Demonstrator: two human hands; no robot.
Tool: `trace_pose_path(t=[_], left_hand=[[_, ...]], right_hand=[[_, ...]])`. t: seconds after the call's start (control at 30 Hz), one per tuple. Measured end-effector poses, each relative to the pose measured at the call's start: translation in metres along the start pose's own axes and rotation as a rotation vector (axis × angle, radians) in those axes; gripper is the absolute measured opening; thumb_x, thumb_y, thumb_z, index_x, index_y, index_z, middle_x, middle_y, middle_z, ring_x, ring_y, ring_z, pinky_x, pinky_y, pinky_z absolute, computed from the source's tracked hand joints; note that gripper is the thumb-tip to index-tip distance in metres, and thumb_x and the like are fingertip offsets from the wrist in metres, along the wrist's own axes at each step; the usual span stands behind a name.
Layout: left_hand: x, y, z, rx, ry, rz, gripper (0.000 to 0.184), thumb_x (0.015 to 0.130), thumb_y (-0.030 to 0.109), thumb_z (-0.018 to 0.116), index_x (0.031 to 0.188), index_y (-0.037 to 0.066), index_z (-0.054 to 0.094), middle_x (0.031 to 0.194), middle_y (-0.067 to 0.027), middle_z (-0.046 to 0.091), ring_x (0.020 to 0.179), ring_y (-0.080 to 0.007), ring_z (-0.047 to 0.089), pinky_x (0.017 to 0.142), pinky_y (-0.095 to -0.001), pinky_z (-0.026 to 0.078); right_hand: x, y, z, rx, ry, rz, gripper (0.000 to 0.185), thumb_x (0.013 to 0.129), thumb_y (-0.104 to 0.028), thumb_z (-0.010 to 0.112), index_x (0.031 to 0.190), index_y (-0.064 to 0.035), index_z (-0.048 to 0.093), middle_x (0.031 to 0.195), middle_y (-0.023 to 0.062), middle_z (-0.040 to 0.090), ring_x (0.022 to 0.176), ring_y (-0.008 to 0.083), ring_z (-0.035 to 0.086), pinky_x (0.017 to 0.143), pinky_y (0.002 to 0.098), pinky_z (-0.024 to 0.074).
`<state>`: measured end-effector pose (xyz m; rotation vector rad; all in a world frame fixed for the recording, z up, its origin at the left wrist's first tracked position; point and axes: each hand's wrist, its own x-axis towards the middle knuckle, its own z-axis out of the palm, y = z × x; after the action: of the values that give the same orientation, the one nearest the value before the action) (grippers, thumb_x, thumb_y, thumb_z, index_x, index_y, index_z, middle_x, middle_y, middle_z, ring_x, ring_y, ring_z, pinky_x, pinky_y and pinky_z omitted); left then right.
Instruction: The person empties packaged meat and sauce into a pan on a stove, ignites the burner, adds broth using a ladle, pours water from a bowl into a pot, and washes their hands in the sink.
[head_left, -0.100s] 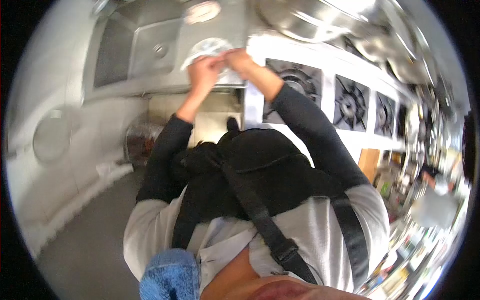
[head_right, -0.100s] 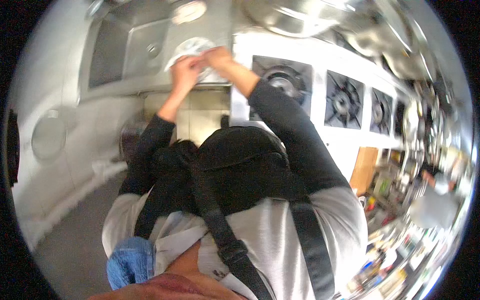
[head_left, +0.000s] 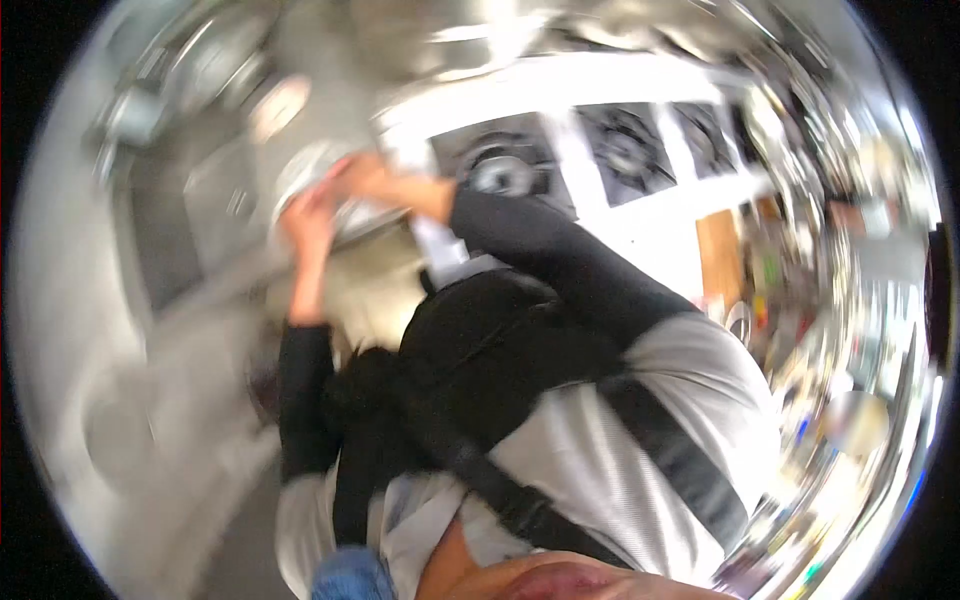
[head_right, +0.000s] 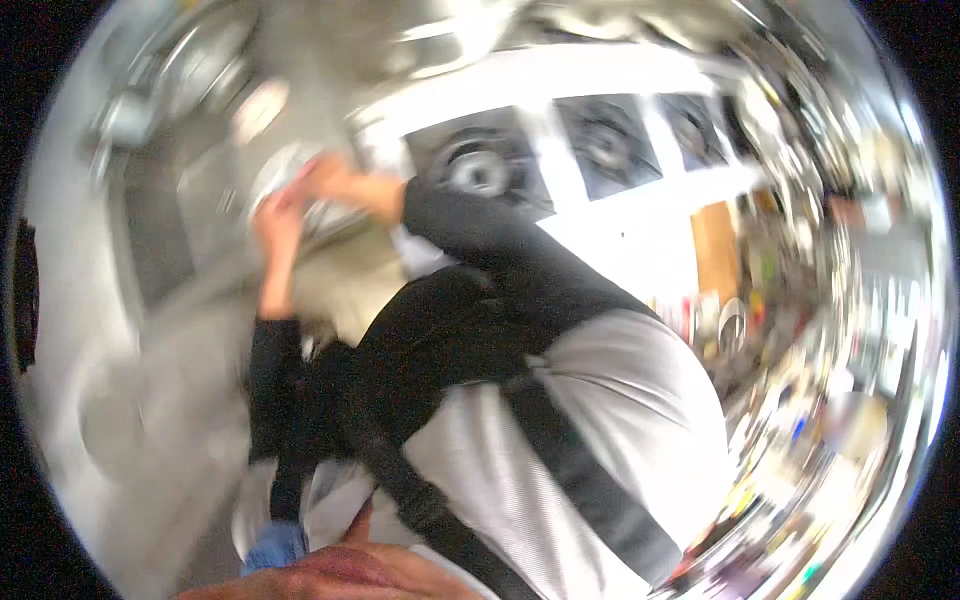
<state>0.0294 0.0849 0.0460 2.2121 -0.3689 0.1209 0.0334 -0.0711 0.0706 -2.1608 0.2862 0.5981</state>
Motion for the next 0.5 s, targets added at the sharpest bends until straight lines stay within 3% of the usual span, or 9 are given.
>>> trace_pose_path(t=[0.03, 0.07, 0.1, 0.17, 0.2, 0.27, 0.4, 0.47, 0.5], left_hand=[[-0.005, -0.027, -0.050, 0.119, -0.065, -0.060, 0.015, 0.082, 0.018, 0.069, 0.086, 0.004, 0.072, 0.080, -0.0133, 0.068, 0.072, -0.0220, 0.064, 0.065, -0.0338, 0.048], [0.016, -0.047, -0.042, 0.136, -0.090, -0.060, 0.016, 0.081, 0.018, 0.070, 0.088, 0.004, 0.072, 0.082, -0.0117, 0.069, 0.073, -0.0201, 0.065, 0.066, -0.0343, 0.049], [-0.014, -0.083, -0.053, 0.291, -0.201, -0.065, 0.019, 0.081, 0.019, 0.071, 0.092, 0.004, 0.072, 0.084, -0.0111, 0.070, 0.076, -0.0196, 0.065, 0.068, -0.0338, 0.050], [-0.007, -0.059, -0.043, 0.071, -0.051, 0.042, 0.026, 0.084, 0.019, 0.071, 0.104, 0.004, 0.069, 0.095, -0.0118, 0.067, 0.083, -0.0223, 0.065, 0.075, -0.0339, 0.052], [-0.011, -0.030, -0.054, 0.210, -0.004, 0.113, 0.027, 0.084, 0.018, 0.071, 0.106, 0.002, 0.067, 0.101, -0.0132, 0.064, 0.088, -0.0225, 0.064, 0.075, -0.0340, 0.052], [-0.022, -0.035, -0.048, 0.129, 0.077, 0.220, 0.029, 0.084, 0.016, 0.071, 0.109, 0.002, 0.066, 0.103, -0.0127, 0.060, 0.083, -0.0206, 0.061, 0.072, -0.0323, 0.050], [-0.041, 0.021, -0.012, -0.018, -0.091, 0.219, 0.034, 0.084, 0.012, 0.070, 0.116, 0.003, 0.062, 0.096, -0.0092, 0.055, 0.075, -0.0159, 0.054, 0.066, -0.0288, 0.047], [-0.061, 0.057, 0.024, -0.121, -0.228, 0.186, 0.036, 0.084, 0.009, 0.069, 0.118, 0.003, 0.060, 0.095, -0.0076, 0.052, 0.072, -0.0136, 0.051, 0.064, -0.0266, 0.045], [-0.072, 0.082, 0.044, -0.100, -0.301, 0.308, 0.038, 0.084, 0.008, 0.069, 0.120, 0.003, 0.058, 0.097, -0.0070, 0.050, 0.074, -0.0119, 0.051, 0.063, -0.0247, 0.044]], right_hand=[[0.051, 0.007, 0.081, -0.134, 0.143, -0.239, 0.041, 0.082, -0.039, 0.066, 0.112, -0.0112, 0.061, 0.097, 0.0124, 0.069, 0.089, 0.0242, 0.066, 0.079, 0.0384, 0.0516], [0.018, 0.010, 0.073, 0.160, 0.237, -0.252, 0.037, 0.082, -0.036, 0.067, 0.109, -0.0110, 0.061, 0.092, 0.0127, 0.068, 0.085, 0.0250, 0.066, 0.076, 0.0387, 0.0512], [-0.019, 0.013, 0.067, 0.449, 0.331, -0.296, 0.033, 0.082, -0.033, 0.068, 0.106, -0.0109, 0.060, 0.087, 0.0130, 0.068, 0.081, 0.0258, 0.066, 0.073, 0.0390, 0.0507], [-0.064, 0.036, 0.021, 0.409, 0.420, -0.430, 0.025, 0.083, -0.030, 0.066, 0.093, -0.0076, 0.059, 0.077, 0.0119, 0.064, 0.071, 0.0285, 0.062, 0.066, 0.0399, 0.0473], [-0.081, 0.054, 0.011, 0.349, 0.453, -0.495, 0.022, 0.083, -0.027, 0.065, 0.086, -0.0060, 0.059, 0.075, 0.0121, 0.063, 0.070, 0.0295, 0.060, 0.064, 0.0406, 0.0461], [-0.128, 0.112, -0.001, 0.346, 0.458, -0.520, 0.023, 0.086, -0.027, 0.063, 0.084, -0.0043, 0.057, 0.074, 0.0132, 0.062, 0.068, 0.0299, 0.059, 0.061, 0.0408, 0.0440], [-0.204, 0.275, 0.026, 0.345, 0.814, -0.298, 0.016, 0.089, -0.022, 0.057, 0.088, -0.0070, 0.061, 0.079, 0.0147, 0.062, 0.078, 0.0320, 0.063, 0.069, 0.0421, 0.0492], [-0.255, 0.373, 0.054, 0.420, 0.810, 0.145, 0.018, 0.087, -0.019, 0.060, 0.097, -0.0045, 0.063, 0.082, 0.0145, 0.064, 0.082, 0.0278, 0.065, 0.073, 0.0386, 0.0498], [-0.285, 0.417, 0.073, 0.391, 0.964, 0.329, 0.020, 0.085, -0.020, 0.061, 0.099, -0.0054, 0.064, 0.086, 0.0152, 0.067, 0.084, 0.0290, 0.065, 0.075, 0.0397, 0.0500]])
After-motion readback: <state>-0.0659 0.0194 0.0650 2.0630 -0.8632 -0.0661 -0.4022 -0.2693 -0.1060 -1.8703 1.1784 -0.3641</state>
